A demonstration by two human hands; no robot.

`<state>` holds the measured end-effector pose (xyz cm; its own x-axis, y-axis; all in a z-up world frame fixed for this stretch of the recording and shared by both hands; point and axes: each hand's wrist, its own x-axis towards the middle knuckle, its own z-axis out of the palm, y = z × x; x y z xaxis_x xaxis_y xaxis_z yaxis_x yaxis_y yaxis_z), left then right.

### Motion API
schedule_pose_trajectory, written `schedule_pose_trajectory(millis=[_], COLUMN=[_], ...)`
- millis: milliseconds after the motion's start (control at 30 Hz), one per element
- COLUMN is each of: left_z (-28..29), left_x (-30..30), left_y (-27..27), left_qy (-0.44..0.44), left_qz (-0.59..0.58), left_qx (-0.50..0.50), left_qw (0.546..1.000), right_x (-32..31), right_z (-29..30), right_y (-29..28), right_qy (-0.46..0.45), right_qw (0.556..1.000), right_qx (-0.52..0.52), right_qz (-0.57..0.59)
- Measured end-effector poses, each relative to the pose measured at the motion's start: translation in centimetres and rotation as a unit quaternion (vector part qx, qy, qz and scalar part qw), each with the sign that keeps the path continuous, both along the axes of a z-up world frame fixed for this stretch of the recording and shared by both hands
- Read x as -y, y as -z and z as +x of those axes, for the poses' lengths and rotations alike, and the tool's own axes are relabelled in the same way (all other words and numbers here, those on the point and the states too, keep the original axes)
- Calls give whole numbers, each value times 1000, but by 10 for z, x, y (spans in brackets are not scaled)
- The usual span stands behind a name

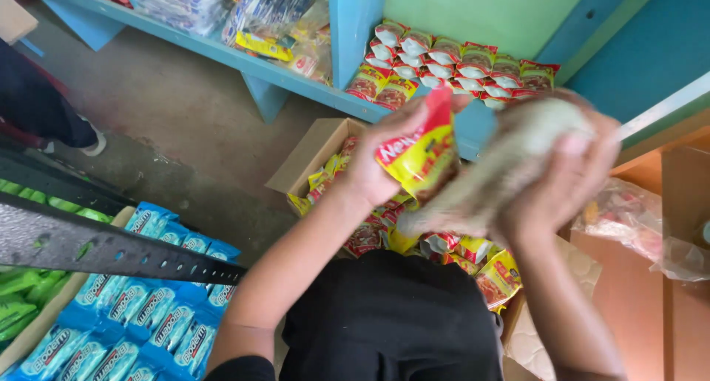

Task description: Stocking grocery shelves by wiping sauce packets and arranging them neatly.

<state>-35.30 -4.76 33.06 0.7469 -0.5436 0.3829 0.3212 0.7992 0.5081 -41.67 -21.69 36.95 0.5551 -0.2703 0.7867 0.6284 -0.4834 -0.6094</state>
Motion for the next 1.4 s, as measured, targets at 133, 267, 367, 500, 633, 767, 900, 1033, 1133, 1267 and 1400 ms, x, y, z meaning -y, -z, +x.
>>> schedule_pose_trajectory(millis=[133, 267, 367, 500, 633, 767, 900, 1033, 1133, 1267, 1400], left_z=[-16, -8, -35, -27, -12, -20, -31, -31, -18, -2, 2], left_x=[35, 24, 24, 23, 12, 18, 19, 12, 0, -15, -8], left_y=[-4, 48, 35, 41, 40, 42, 36, 35, 57, 72, 86], left_qy=[-11, -84, -155, -168, -136, -174, -170, -128, -85, -49, -53], left_qz=[-40, -28, 60, 22, -3, 90, 103, 27, -35, -39, -50], left_qx=[-118, -92, -52, -44, -76, 1, 89, 44, -1, -118, -151], left_qw=[992, 992, 985, 984, 988, 981, 976, 990, 996, 991, 986], right_x=[-47, -61, -52, -66, -61, -45, -25, -20, -6, 31, 40], right_z=[13, 26, 50, 36, 16, 42, 62, 57, 48, 48, 44], right_y=[4, 19, 26, 35, 79, 102, 85, 82, 81, 95, 111], right_qy=[-9, -24, -14, -9, -116, -15, 41, -55, -166, -469, -493], right_qw=[996, 986, 998, 1000, 975, 989, 998, 977, 912, 800, 785], right_qx=[44, 66, 43, -5, 16, 79, -8, -165, -279, -370, -372], right_qz=[-79, -153, -36, -4, -189, -127, 40, 121, 250, 54, -43])
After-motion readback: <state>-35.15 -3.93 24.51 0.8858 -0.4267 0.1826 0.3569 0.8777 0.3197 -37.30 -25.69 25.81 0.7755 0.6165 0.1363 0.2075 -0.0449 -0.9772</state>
